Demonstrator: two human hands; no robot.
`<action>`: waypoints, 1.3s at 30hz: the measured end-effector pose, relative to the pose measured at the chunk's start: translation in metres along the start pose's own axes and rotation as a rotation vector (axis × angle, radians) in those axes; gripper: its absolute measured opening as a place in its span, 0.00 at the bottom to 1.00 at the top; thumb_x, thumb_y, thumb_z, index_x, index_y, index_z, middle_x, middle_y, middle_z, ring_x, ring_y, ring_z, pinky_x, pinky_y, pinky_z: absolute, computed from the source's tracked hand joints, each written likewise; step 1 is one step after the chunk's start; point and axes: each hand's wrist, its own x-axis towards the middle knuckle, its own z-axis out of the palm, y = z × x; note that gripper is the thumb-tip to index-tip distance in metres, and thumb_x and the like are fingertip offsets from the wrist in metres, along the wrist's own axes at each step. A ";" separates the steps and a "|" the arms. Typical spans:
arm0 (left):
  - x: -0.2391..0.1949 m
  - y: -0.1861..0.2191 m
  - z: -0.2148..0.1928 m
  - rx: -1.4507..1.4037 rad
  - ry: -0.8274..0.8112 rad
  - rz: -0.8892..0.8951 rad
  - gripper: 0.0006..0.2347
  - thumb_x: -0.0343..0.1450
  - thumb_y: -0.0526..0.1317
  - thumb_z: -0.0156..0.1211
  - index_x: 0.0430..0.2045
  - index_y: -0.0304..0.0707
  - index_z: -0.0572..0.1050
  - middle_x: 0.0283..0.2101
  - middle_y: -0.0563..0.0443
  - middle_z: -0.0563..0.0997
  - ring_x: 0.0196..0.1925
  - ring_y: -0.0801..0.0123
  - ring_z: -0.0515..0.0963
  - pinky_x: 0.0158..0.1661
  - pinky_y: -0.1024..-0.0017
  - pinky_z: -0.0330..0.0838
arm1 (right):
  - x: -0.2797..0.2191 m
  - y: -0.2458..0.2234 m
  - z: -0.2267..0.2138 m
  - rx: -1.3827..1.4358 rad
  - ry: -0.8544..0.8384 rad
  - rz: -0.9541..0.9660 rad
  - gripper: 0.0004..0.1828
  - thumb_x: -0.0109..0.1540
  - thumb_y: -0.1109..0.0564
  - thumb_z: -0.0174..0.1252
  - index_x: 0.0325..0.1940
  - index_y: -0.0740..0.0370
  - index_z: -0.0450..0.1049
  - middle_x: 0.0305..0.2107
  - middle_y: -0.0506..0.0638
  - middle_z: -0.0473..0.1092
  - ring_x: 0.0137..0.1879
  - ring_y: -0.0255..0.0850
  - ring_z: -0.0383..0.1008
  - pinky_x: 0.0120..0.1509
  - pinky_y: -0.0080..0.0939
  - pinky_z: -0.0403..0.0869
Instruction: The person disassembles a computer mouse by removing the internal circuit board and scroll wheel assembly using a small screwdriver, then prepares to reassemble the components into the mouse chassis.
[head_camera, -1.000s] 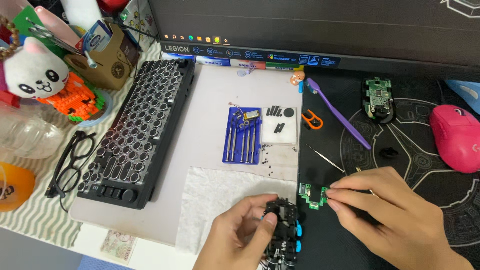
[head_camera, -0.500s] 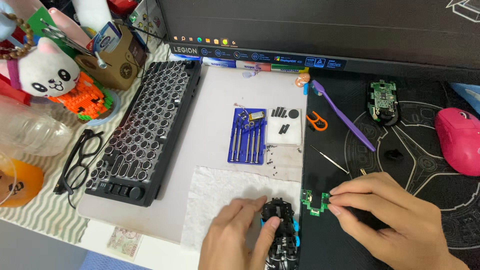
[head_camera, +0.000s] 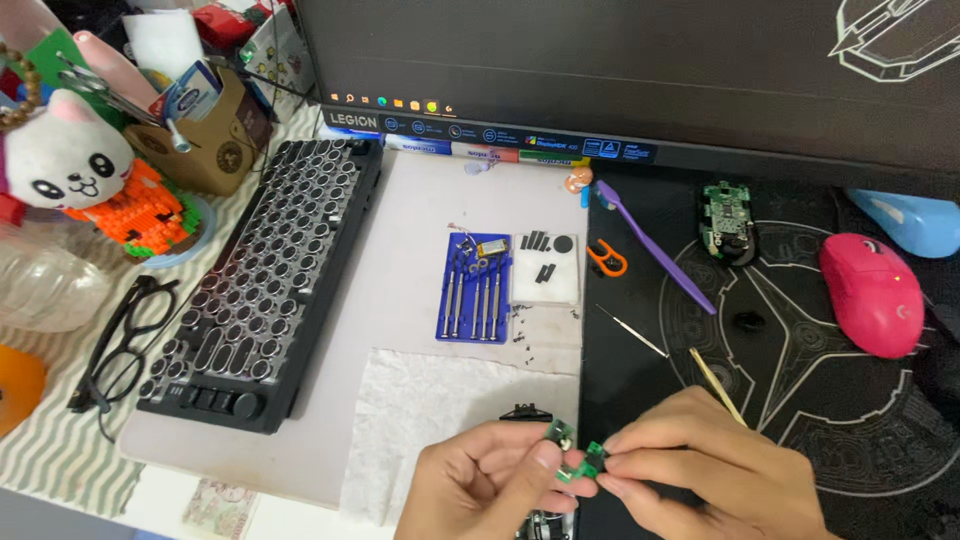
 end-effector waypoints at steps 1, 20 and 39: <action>0.007 -0.006 -0.006 -0.002 -0.006 -0.001 0.10 0.65 0.25 0.68 0.38 0.13 0.86 0.32 0.19 0.92 0.31 0.38 0.93 0.33 0.57 0.89 | -0.006 0.005 -0.002 -0.006 -0.002 0.000 0.07 0.53 0.59 0.71 0.33 0.57 0.80 0.32 0.45 0.80 0.32 0.33 0.81 0.40 0.28 0.78; 0.024 0.028 -0.036 -0.192 0.023 0.187 0.11 0.68 0.24 0.61 0.43 0.18 0.75 0.43 0.18 0.88 0.45 0.32 0.89 0.46 0.53 0.84 | 0.017 0.046 0.009 0.079 0.130 1.009 0.08 0.59 0.61 0.65 0.43 0.62 0.82 0.29 0.50 0.79 0.35 0.36 0.76 0.45 0.33 0.71; 0.039 0.022 -0.060 0.157 -0.036 0.350 0.17 0.58 0.24 0.76 0.39 0.33 0.83 0.38 0.40 0.93 0.37 0.71 0.90 0.40 0.73 0.87 | 0.015 0.031 0.051 0.234 0.224 1.116 0.05 0.60 0.63 0.66 0.39 0.68 0.80 0.26 0.61 0.82 0.35 0.39 0.82 0.50 0.33 0.76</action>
